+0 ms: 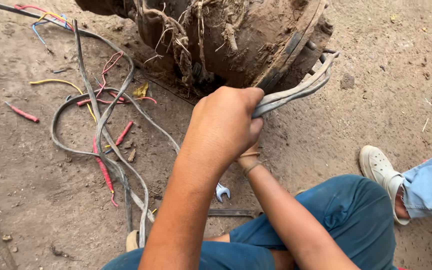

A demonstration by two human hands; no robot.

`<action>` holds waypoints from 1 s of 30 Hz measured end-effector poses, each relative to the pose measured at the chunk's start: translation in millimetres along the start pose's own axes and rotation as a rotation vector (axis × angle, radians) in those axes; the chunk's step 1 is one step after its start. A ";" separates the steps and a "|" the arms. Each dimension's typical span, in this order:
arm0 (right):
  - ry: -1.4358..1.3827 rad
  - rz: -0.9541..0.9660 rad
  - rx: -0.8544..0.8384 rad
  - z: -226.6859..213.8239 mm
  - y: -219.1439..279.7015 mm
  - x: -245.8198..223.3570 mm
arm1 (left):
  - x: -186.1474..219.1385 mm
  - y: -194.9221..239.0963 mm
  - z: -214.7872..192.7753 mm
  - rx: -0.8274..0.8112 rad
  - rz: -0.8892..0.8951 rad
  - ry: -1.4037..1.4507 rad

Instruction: The person uses a wrench to loosen and tighten bolts on a muddy electric motor. They manipulate the motor's casing and wires while sitting on the ground.

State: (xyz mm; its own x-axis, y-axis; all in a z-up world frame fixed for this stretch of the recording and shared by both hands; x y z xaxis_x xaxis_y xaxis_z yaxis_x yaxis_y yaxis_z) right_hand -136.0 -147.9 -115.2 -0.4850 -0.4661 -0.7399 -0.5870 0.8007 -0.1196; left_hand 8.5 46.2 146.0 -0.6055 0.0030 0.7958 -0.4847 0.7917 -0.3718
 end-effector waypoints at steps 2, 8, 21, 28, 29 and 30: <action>-0.073 0.121 -0.034 -3.6 -3.9 10.8 | 1.1 -0.3 0.9 -0.001 0.031 -0.003; -0.035 0.203 -0.174 -25.3 -51.8 49.7 | 0.2 -1.3 -1.5 -0.008 -0.019 0.054; 0.141 0.250 -0.346 -21.8 -41.5 7.3 | -8.5 -8.3 1.7 -0.015 -0.021 0.040; 0.650 0.363 -0.302 -18.9 6.0 7.3 | -8.1 -1.7 5.7 -0.032 0.016 0.001; 0.634 0.326 -0.360 -21.0 6.2 9.5 | -7.6 -3.0 4.3 -0.011 0.049 -0.008; 0.617 0.288 -0.418 -23.4 5.6 13.3 | -7.1 -3.7 3.8 -0.021 0.027 -0.002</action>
State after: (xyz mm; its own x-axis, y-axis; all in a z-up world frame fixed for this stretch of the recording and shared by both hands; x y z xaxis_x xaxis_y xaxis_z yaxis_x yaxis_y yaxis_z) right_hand -161.0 -158.4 -110.2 -0.8541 -0.4843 -0.1896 -0.5191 0.7707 0.3695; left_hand 12.2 41.0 139.9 -0.6194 0.0237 0.7847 -0.4548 0.8039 -0.3832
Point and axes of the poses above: each hand's wrist, its own y-axis away from the middle knuckle, its own z-axis out of the palm, x = y × z, the point moved 2 cm from there along -y, towards the middle knuckle, and after that the axes turned 11 degrees about z, right-handed, at the moved point
